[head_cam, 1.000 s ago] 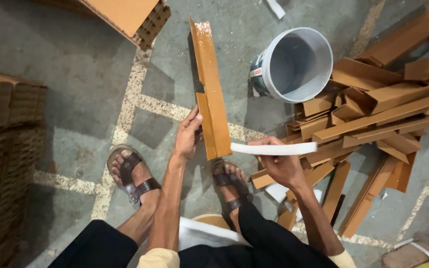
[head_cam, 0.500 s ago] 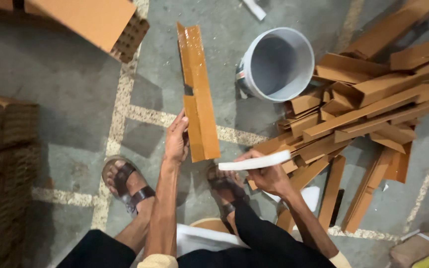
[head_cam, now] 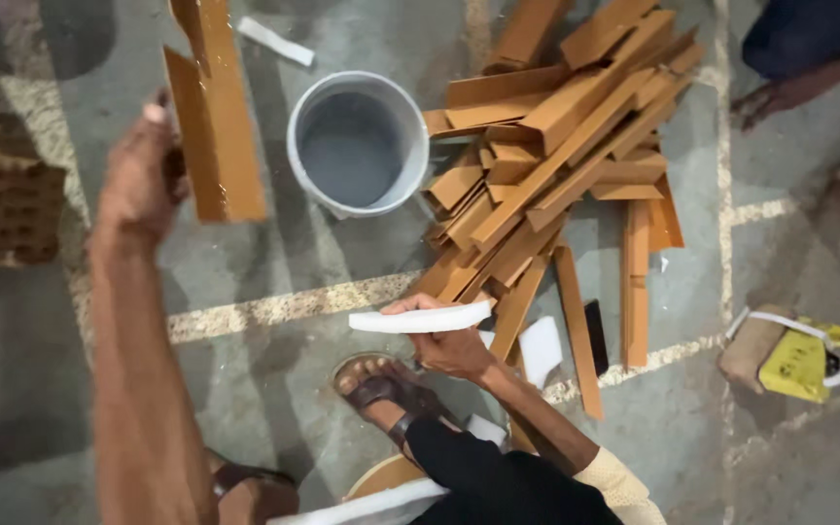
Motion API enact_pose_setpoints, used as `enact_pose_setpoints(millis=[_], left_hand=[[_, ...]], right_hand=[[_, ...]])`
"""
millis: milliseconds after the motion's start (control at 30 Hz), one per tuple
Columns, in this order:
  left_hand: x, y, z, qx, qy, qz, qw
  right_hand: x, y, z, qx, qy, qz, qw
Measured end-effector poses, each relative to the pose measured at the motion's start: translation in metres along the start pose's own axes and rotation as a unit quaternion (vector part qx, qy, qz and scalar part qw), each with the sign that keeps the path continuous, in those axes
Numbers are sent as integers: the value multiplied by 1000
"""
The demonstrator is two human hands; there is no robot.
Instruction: The person repeatedly wipes the surface of long, narrow cardboard pieces using a white cloth. They dip the cloth into a bucket of water, wring it out, and apply it to the cardboard, then place the cleaned pieces on the floor.
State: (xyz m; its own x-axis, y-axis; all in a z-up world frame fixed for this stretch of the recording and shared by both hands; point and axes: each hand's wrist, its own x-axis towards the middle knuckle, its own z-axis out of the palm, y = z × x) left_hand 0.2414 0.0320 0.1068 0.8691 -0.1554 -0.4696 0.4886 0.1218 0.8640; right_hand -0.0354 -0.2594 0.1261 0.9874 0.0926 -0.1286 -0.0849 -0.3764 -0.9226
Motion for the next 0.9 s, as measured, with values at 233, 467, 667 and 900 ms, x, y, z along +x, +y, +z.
enact_pose_setpoints(millis=[233,467,667,900], left_hand=[[-27,-22,18,201,275,380,860],[-106,-114,181,169,47,338,925],[-93,-158,292,432,-144,227,861],[-76,-202,270,394,-177,251,866]], right_hand=[[-14,22,-16,74,113,44,990],[-51,47,-60,63,365,46,928],[-72,46,-89,56,450,125,882],[-69,42,-104,88,465,91,876]])
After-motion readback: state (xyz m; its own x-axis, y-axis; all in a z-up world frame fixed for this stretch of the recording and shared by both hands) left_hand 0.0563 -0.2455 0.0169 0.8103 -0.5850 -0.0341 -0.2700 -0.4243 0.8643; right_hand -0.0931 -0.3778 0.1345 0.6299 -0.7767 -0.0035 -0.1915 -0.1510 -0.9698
